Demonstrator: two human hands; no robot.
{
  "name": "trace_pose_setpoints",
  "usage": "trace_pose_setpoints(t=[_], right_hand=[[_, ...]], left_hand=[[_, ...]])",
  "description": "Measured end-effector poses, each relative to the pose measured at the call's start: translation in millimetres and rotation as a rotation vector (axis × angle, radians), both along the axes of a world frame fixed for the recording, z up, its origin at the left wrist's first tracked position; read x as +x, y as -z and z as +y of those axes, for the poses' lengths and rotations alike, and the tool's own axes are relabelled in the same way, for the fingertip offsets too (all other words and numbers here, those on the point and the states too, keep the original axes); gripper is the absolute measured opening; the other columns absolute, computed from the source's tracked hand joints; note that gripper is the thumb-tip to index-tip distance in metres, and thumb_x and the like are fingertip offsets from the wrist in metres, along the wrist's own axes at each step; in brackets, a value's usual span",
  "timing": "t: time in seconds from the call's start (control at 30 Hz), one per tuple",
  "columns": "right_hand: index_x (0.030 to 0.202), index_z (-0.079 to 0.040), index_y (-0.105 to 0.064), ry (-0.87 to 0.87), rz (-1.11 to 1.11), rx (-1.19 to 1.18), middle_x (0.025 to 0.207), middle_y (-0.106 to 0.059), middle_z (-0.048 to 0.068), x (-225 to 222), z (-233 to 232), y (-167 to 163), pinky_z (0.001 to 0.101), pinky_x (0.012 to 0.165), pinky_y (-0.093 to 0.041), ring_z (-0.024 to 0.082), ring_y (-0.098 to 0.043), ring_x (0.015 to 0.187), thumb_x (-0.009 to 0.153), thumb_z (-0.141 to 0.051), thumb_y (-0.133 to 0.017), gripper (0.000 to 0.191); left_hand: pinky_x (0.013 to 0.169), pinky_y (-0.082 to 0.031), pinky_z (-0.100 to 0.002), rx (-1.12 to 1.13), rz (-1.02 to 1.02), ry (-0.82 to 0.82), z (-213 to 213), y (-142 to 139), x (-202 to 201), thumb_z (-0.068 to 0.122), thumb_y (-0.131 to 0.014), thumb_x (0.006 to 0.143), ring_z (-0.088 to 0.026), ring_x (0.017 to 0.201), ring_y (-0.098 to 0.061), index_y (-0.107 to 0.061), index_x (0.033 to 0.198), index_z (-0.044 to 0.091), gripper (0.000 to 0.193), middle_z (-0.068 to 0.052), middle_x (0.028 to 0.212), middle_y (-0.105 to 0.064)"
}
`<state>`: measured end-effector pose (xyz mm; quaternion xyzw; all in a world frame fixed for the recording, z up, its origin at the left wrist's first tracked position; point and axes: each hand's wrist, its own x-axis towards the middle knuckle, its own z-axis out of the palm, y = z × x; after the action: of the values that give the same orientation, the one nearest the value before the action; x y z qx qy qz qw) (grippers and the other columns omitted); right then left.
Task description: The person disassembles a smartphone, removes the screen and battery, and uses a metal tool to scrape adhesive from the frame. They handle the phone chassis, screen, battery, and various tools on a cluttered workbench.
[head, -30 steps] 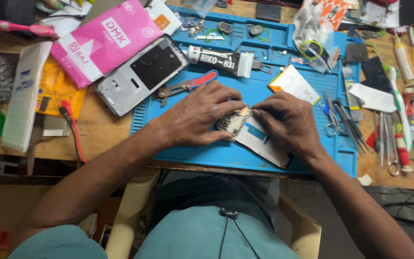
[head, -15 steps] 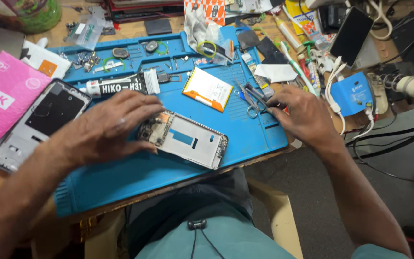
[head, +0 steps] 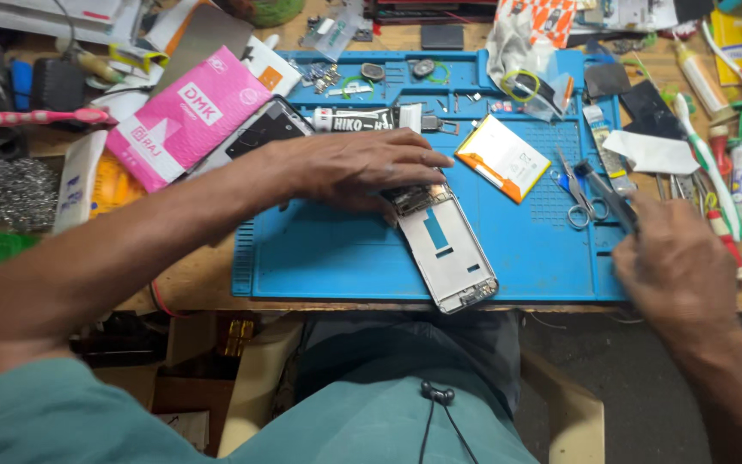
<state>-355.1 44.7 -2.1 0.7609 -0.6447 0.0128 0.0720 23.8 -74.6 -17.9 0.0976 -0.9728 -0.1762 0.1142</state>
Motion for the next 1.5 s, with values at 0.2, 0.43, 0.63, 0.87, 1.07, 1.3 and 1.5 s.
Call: trace_pose_setpoints(t=[0.2,0.43,0.63,0.87,1.07,1.3,1.5], right_hand=[[0.127,0.001,-0.058,0.031,-1.056,0.052,0.120,-0.067,0.016,-12.1,8.1,-5.0,0.0336,0.093,-0.058,0.020,-0.067,0.103,0.094,0.006,-0.069,0.036],[0.122,0.000,-0.057,-0.032,-1.612,0.160,0.106,-0.070,0.019,70.2,-31.3,35.7,0.0349,0.087,-0.063,0.023,-0.073,0.096,0.100,0.005,-0.069,0.025],[0.113,-0.003,-0.051,-0.122,-1.483,0.256,0.110,-0.072,0.020,104.8,-46.1,42.1,0.0355,0.088,-0.065,0.024,-0.075,0.102,0.107,-0.006,-0.060,0.012],[0.121,-0.006,-0.041,-0.166,-1.748,0.219,0.117,-0.070,0.021,105.4,-46.6,45.0,0.0412,0.097,-0.066,0.028,-0.074,0.113,0.112,-0.005,-0.051,0.013],[0.121,-0.006,-0.036,-0.209,-1.606,0.227,0.117,-0.071,0.025,102.4,-42.7,48.8,0.0427,0.099,-0.065,0.032,-0.074,0.115,0.112,-0.003,-0.048,0.015],[0.120,-0.006,-0.036,-0.240,-1.586,0.240,0.118,-0.070,0.025,105.0,-42.5,48.6,0.0441,0.101,-0.065,0.033,-0.073,0.116,0.111,-0.001,-0.049,0.016],[0.120,-0.007,-0.036,-0.255,-1.594,0.224,0.119,-0.070,0.025,106.0,-41.7,48.8,0.0446,0.102,-0.064,0.033,-0.073,0.118,0.111,-0.001,-0.051,0.018]], left_hand=[[0.117,-0.040,-0.052,-0.051,-0.072,-0.368,74.5,8.4,0.0,0.040,-0.071,0.096,-0.038,0.141,-0.040,-0.054,0.144,0.009,0.059,-0.024,0.148,-0.046],[0.121,-0.018,-0.063,-0.046,0.072,-0.641,120.0,24.1,-40.5,0.067,-0.052,0.096,-0.051,0.149,-0.020,-0.052,0.152,0.028,0.068,-0.034,0.158,-0.026],[0.125,-0.008,-0.062,0.015,0.062,-0.762,123.1,40.6,-52.2,0.073,-0.048,0.093,-0.050,0.154,-0.012,-0.053,0.150,0.030,0.071,-0.034,0.163,-0.017],[0.126,-0.008,-0.060,0.037,0.090,-0.762,122.3,41.7,-50.7,0.073,-0.050,0.093,-0.048,0.155,-0.011,-0.052,0.151,0.031,0.072,-0.033,0.164,-0.016],[0.126,-0.008,-0.060,0.040,0.085,-0.760,122.4,39.3,-50.1,0.071,-0.052,0.093,-0.048,0.155,-0.012,-0.053,0.151,0.031,0.070,-0.032,0.164,-0.017],[0.126,-0.009,-0.060,0.031,0.100,-0.762,122.7,39.7,-50.3,0.070,-0.052,0.092,-0.049,0.155,-0.012,-0.055,0.149,0.031,0.069,-0.034,0.163,-0.017],[0.127,-0.009,-0.060,0.034,0.099,-0.759,123.0,39.0,-49.1,0.070,-0.052,0.093,-0.048,0.155,-0.012,-0.055,0.150,0.030,0.069,-0.033,0.164,-0.017]])
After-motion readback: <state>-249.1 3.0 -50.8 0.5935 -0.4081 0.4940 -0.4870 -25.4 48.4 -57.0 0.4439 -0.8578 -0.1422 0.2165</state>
